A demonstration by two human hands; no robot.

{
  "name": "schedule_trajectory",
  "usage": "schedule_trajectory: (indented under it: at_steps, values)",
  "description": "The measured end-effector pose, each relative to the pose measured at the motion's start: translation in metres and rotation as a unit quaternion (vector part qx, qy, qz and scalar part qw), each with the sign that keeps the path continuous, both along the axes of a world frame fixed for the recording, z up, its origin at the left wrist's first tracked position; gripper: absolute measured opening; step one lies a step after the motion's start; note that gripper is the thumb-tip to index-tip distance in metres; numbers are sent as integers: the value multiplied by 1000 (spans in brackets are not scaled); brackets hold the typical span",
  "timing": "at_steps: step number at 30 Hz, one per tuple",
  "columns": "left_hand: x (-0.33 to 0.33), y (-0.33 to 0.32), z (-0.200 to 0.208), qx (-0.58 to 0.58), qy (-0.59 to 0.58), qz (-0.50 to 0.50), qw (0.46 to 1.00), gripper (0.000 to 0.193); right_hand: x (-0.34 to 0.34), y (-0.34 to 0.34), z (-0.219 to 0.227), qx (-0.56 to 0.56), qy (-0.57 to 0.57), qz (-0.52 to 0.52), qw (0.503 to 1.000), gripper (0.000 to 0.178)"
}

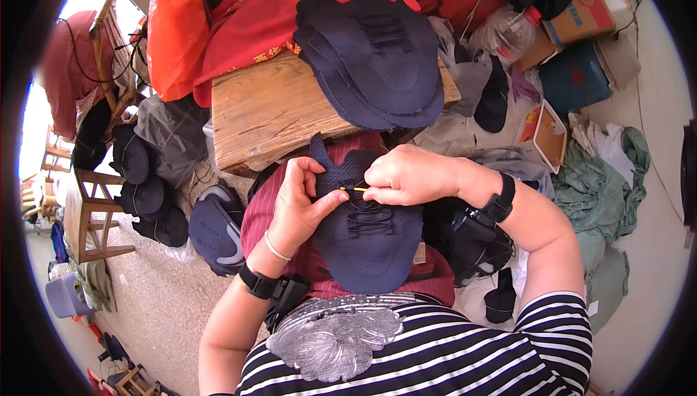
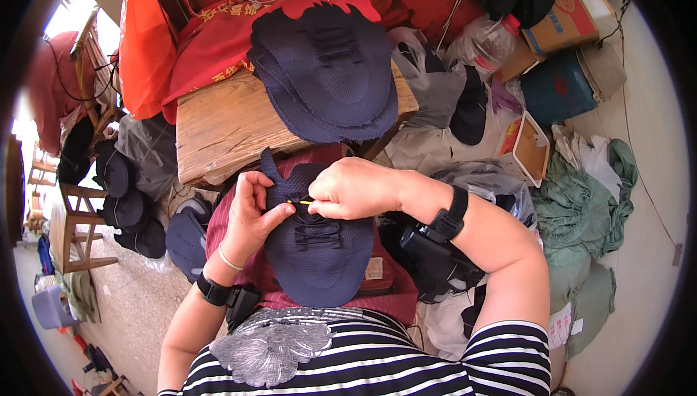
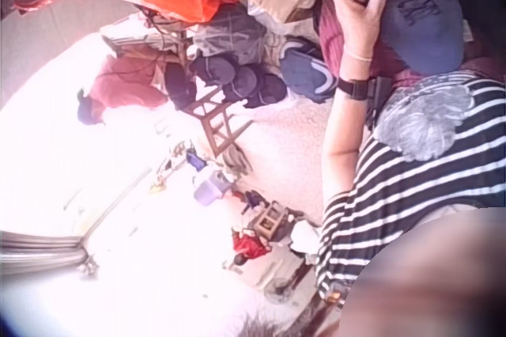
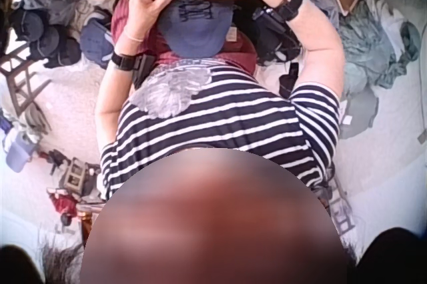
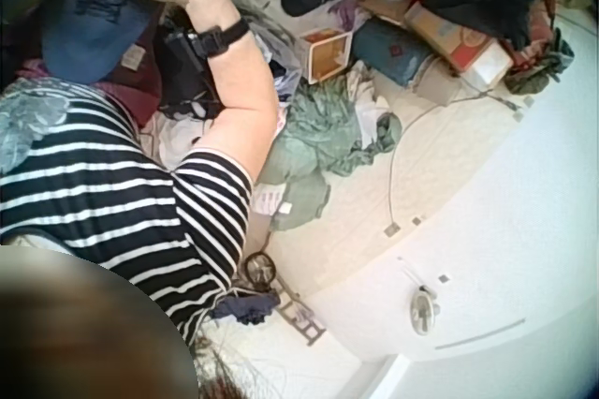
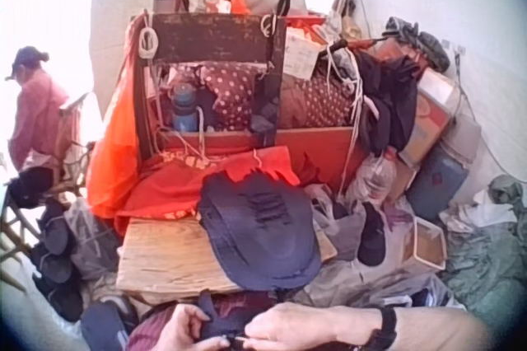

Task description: The person is hand-stitching or lacing a shoe upper component using a needle-like tool and thread.

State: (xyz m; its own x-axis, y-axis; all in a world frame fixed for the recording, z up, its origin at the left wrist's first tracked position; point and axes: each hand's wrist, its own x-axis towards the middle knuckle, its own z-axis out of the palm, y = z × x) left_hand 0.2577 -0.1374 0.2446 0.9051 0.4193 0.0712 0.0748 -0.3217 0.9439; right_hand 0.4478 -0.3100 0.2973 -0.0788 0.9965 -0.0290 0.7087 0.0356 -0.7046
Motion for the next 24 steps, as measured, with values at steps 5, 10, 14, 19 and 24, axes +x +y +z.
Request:
schedule_trajectory:
  at_steps: [5, 10, 14, 19, 24]
  values:
    - [1, -6, 7, 32, 16, -9, 999, 56, -6, -14, 4, 32, -46, 8, 998, 32]
    - [1, -11, 11, 55, 17, -14, 998, 56, -13, -25, 8, 48, -95, 7, 994, 27]
    - [-1, -12, 13, 66, 26, 0, 997, 55, -18, -33, 14, 30, -111, 8, 993, 23]
    - [0, -13, 13, 62, 13, -9, 998, 55, -19, -36, 17, 19, -103, 1, 994, 23]
    - [2, -12, 9, 71, 2, -16, 997, 56, -17, -36, 17, 11, -101, 3, 995, 26]
